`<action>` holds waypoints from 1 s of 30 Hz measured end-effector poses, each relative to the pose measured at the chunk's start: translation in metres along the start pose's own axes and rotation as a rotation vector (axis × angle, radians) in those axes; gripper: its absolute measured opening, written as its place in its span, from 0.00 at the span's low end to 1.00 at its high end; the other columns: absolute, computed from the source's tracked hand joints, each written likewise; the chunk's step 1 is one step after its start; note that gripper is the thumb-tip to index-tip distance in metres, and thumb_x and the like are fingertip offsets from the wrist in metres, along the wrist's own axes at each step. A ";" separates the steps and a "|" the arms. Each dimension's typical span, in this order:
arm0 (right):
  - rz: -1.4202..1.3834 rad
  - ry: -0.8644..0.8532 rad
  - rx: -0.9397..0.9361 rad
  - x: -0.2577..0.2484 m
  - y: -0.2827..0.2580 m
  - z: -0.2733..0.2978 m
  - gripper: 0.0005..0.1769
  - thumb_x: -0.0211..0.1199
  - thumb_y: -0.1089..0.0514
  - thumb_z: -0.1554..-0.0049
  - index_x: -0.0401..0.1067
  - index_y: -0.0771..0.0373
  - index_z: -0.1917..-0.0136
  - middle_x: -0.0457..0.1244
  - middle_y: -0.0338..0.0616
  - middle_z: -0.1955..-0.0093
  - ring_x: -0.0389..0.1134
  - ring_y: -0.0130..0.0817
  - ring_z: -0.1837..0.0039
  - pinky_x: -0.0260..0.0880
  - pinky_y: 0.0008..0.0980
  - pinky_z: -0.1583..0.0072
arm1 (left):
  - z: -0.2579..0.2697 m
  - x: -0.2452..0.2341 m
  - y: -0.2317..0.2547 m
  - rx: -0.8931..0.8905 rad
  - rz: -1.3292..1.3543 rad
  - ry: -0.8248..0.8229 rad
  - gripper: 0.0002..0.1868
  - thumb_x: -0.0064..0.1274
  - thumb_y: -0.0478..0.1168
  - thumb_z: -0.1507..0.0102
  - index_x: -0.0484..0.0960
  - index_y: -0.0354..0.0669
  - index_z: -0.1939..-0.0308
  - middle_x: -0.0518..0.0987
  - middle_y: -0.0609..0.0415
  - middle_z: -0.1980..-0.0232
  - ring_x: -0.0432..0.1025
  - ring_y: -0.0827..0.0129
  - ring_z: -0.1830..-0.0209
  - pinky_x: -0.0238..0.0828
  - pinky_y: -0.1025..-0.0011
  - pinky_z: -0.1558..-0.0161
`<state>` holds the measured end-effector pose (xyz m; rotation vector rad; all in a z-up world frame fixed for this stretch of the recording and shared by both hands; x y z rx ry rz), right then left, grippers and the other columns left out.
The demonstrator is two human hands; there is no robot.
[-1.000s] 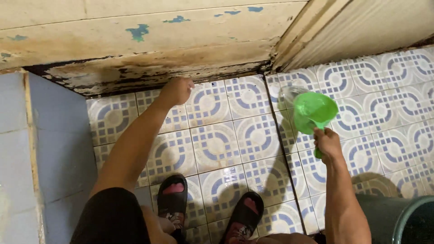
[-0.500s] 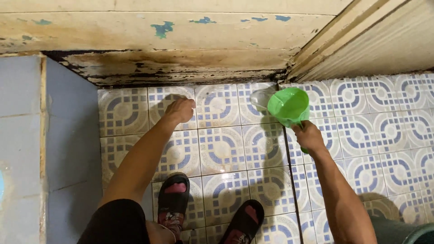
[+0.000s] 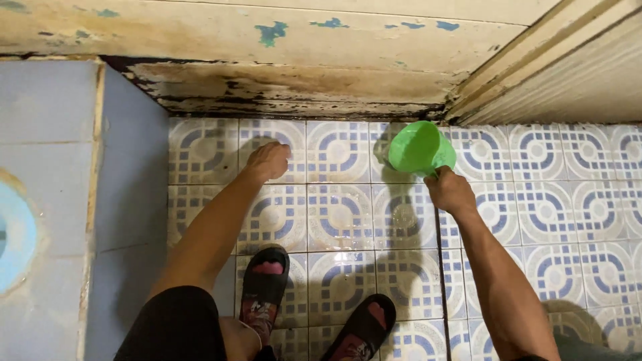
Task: Scrubbing a squat toilet with a brush and rinsing it with water from a scoop
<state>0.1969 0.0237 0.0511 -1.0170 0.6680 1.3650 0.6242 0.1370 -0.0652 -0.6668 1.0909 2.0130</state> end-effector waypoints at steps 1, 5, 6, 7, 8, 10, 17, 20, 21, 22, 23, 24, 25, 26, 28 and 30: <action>0.085 -0.015 -0.016 0.002 -0.009 -0.001 0.32 0.57 0.40 0.38 0.69 0.67 0.32 0.70 0.68 0.45 0.71 0.65 0.38 0.70 0.56 0.36 | 0.002 0.000 -0.005 0.000 0.004 0.011 0.21 0.39 0.40 0.32 0.80 0.42 0.38 0.79 0.41 0.39 0.75 0.46 0.40 0.74 0.46 0.42; 0.100 -0.005 -0.101 0.017 -0.034 -0.022 0.30 0.56 0.44 0.37 0.69 0.70 0.34 0.70 0.69 0.47 0.72 0.66 0.40 0.71 0.56 0.38 | 0.017 0.008 -0.015 -0.026 0.092 0.020 0.21 0.37 0.40 0.32 0.79 0.40 0.40 0.78 0.41 0.39 0.74 0.45 0.39 0.73 0.46 0.41; 0.093 -0.002 -0.120 0.025 -0.039 -0.031 0.30 0.57 0.43 0.37 0.69 0.69 0.33 0.70 0.69 0.46 0.71 0.66 0.39 0.71 0.57 0.37 | 0.024 0.009 -0.014 -0.022 0.072 0.012 0.21 0.37 0.39 0.32 0.80 0.40 0.40 0.79 0.40 0.41 0.75 0.45 0.40 0.74 0.47 0.42; 0.086 0.002 -0.134 0.033 -0.040 -0.039 0.31 0.57 0.42 0.37 0.69 0.67 0.32 0.70 0.68 0.45 0.70 0.66 0.38 0.70 0.57 0.37 | 0.029 0.011 -0.011 -0.013 0.051 0.001 0.21 0.38 0.38 0.33 0.81 0.39 0.41 0.80 0.40 0.42 0.76 0.46 0.41 0.75 0.47 0.43; 0.089 0.000 -0.144 0.035 -0.051 -0.041 0.31 0.57 0.42 0.37 0.69 0.67 0.32 0.70 0.68 0.45 0.70 0.66 0.38 0.70 0.57 0.37 | 0.035 0.007 -0.010 -0.021 0.055 0.007 0.21 0.38 0.38 0.33 0.81 0.39 0.41 0.80 0.40 0.42 0.76 0.46 0.41 0.75 0.47 0.43; 0.060 -0.015 -0.194 0.042 -0.068 -0.040 0.31 0.58 0.41 0.37 0.69 0.66 0.32 0.70 0.67 0.44 0.70 0.65 0.37 0.70 0.57 0.36 | 0.047 0.005 -0.006 -0.049 0.067 -0.025 0.22 0.37 0.38 0.31 0.78 0.39 0.37 0.77 0.41 0.38 0.73 0.48 0.36 0.71 0.50 0.38; 0.073 -0.092 -0.268 0.031 -0.128 0.004 0.29 0.54 0.44 0.36 0.66 0.67 0.30 0.70 0.65 0.43 0.71 0.62 0.38 0.72 0.56 0.39 | 0.060 0.003 -0.006 -0.104 0.082 -0.056 0.23 0.38 0.41 0.30 0.74 0.44 0.32 0.75 0.46 0.34 0.70 0.52 0.33 0.70 0.51 0.36; 0.114 -0.086 -0.280 0.024 -0.137 0.019 0.29 0.54 0.43 0.36 0.66 0.64 0.30 0.70 0.61 0.43 0.72 0.62 0.39 0.73 0.58 0.40 | 0.068 0.003 -0.001 -0.098 0.079 -0.078 0.22 0.37 0.39 0.30 0.75 0.42 0.33 0.75 0.43 0.34 0.70 0.50 0.33 0.69 0.51 0.35; 0.144 -0.074 -0.288 0.019 -0.143 0.029 0.28 0.54 0.45 0.36 0.66 0.65 0.31 0.70 0.62 0.44 0.72 0.63 0.40 0.73 0.59 0.40 | 0.066 0.008 -0.004 -0.084 0.047 -0.084 0.21 0.38 0.40 0.31 0.76 0.44 0.36 0.76 0.45 0.36 0.71 0.51 0.33 0.69 0.53 0.34; 0.174 -0.062 -0.295 0.014 -0.150 0.039 0.26 0.55 0.47 0.36 0.67 0.65 0.31 0.70 0.62 0.44 0.72 0.63 0.40 0.73 0.60 0.40 | 0.064 0.013 -0.007 -0.070 0.015 -0.090 0.19 0.39 0.41 0.31 0.77 0.46 0.39 0.78 0.46 0.38 0.72 0.53 0.34 0.70 0.55 0.34; 0.176 -0.068 -0.295 0.015 -0.150 0.042 0.26 0.55 0.47 0.36 0.67 0.65 0.31 0.70 0.62 0.44 0.72 0.63 0.40 0.73 0.60 0.40 | 0.066 0.015 -0.005 -0.073 0.018 -0.094 0.19 0.39 0.41 0.31 0.77 0.46 0.39 0.78 0.46 0.38 0.72 0.53 0.34 0.70 0.55 0.34; 0.210 -0.059 -0.320 0.015 -0.152 0.046 0.25 0.55 0.48 0.36 0.67 0.64 0.32 0.70 0.61 0.44 0.73 0.62 0.41 0.73 0.59 0.40 | 0.067 0.017 -0.002 -0.073 0.041 -0.090 0.19 0.39 0.41 0.32 0.78 0.44 0.40 0.78 0.45 0.40 0.73 0.52 0.35 0.71 0.53 0.35; 0.244 -0.045 -0.347 0.014 -0.154 0.048 0.23 0.54 0.50 0.36 0.67 0.64 0.32 0.70 0.60 0.44 0.73 0.61 0.41 0.73 0.59 0.41 | 0.066 0.016 0.001 -0.070 0.063 -0.081 0.20 0.39 0.41 0.32 0.79 0.42 0.41 0.79 0.43 0.42 0.74 0.51 0.37 0.72 0.52 0.37; 0.245 -0.045 -0.347 0.017 -0.152 0.046 0.23 0.54 0.50 0.36 0.67 0.64 0.32 0.70 0.60 0.44 0.73 0.61 0.41 0.73 0.59 0.41 | 0.063 0.024 0.000 -0.071 0.064 -0.081 0.20 0.39 0.41 0.32 0.79 0.42 0.41 0.79 0.43 0.42 0.74 0.51 0.37 0.72 0.52 0.37; 0.316 -0.053 -0.388 0.022 -0.148 0.046 0.22 0.54 0.49 0.36 0.67 0.63 0.33 0.70 0.57 0.46 0.74 0.60 0.43 0.74 0.58 0.43 | 0.057 0.042 0.001 -0.046 0.076 -0.072 0.17 0.40 0.41 0.32 0.80 0.43 0.44 0.80 0.45 0.46 0.75 0.53 0.41 0.74 0.54 0.40; 0.344 -0.053 -0.413 0.028 -0.142 0.041 0.21 0.52 0.50 0.36 0.67 0.63 0.35 0.70 0.56 0.47 0.74 0.61 0.45 0.74 0.59 0.44 | 0.050 0.055 0.000 -0.041 0.071 -0.081 0.17 0.40 0.41 0.32 0.81 0.41 0.45 0.81 0.44 0.47 0.76 0.52 0.42 0.74 0.54 0.41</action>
Point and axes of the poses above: each hand's wrist, its own z-axis away from the middle knuckle, its own x-axis out of the palm, y = z × x, the point moved 5 cm from there along -z, towards the middle knuckle
